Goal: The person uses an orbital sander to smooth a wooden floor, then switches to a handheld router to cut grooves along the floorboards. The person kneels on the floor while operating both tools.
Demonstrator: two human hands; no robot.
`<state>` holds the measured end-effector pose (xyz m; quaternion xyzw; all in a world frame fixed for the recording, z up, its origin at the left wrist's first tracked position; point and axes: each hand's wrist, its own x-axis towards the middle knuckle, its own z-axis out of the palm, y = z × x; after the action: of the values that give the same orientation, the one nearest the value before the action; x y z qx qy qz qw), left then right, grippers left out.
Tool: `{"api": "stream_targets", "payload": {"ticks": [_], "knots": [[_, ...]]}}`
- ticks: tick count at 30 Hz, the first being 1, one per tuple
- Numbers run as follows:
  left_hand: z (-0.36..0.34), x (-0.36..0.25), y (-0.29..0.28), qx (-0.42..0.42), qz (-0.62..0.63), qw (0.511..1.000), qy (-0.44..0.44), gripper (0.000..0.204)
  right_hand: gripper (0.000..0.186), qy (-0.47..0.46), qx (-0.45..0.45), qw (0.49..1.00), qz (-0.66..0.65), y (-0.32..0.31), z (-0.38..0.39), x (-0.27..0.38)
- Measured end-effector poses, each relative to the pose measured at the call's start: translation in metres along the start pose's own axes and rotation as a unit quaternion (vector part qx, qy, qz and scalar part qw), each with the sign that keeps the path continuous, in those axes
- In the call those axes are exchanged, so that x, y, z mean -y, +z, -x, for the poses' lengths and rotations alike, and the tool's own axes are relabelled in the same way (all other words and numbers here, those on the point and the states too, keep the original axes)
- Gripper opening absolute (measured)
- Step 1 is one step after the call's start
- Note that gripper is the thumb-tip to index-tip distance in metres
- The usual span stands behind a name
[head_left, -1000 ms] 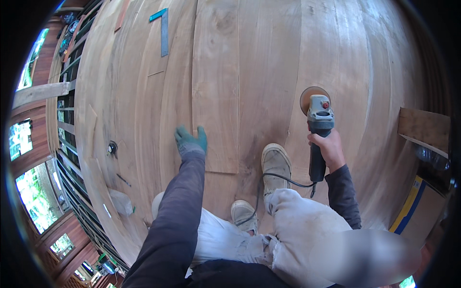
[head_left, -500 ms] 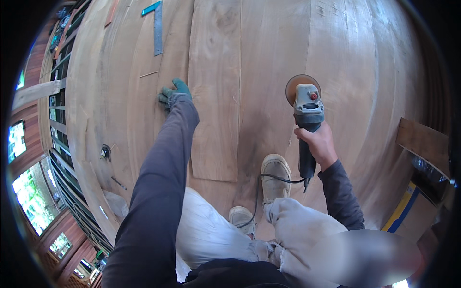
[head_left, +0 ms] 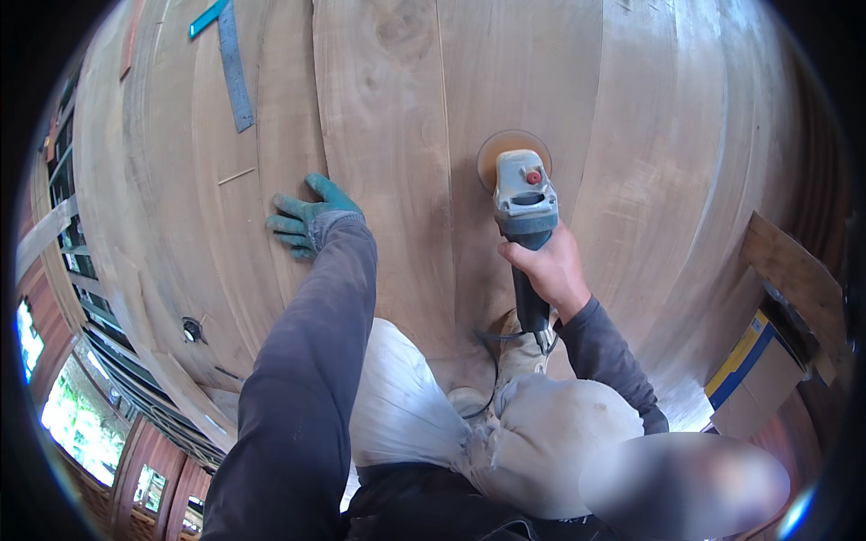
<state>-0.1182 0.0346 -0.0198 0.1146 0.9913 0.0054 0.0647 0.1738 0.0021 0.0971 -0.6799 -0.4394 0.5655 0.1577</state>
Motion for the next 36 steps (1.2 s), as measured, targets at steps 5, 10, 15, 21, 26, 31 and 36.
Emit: {"api": "stream_targets", "payload": {"ticks": [5,10,15,21,26,31,36], "knots": [[-0.004,0.001,0.006,0.005,-0.019,1.000,0.002,0.088,0.048,-0.011,0.002,1.000,-0.006,0.010,-0.026,0.012],[-0.005,0.002,0.009,0.006,-0.021,1.000,0.005,0.088,0.046,-0.007,0.008,1.000,-0.002,0.015,-0.044,0.030],[-0.005,0.002,0.008,0.004,-0.029,0.999,0.013,0.090,0.046,-0.004,0.014,1.000,-0.009,0.021,-0.053,0.037],[-0.004,0.003,0.006,0.021,-0.030,0.999,0.009,0.089,0.048,-0.020,0.006,1.000,-0.011,0.025,-0.057,0.033],[-0.004,0.002,0.006,0.033,-0.040,0.999,0.000,0.090,0.051,-0.016,0.002,1.000,0.014,0.026,-0.058,0.035],[-0.005,0.002,0.005,0.037,-0.039,0.999,0.000,0.090,0.052,-0.003,0.009,1.000,0.022,0.025,-0.059,0.037],[-0.005,0.002,0.005,0.041,-0.041,0.998,0.001,0.090,0.053,0.004,0.008,1.000,0.025,0.025,-0.059,0.039]]}}
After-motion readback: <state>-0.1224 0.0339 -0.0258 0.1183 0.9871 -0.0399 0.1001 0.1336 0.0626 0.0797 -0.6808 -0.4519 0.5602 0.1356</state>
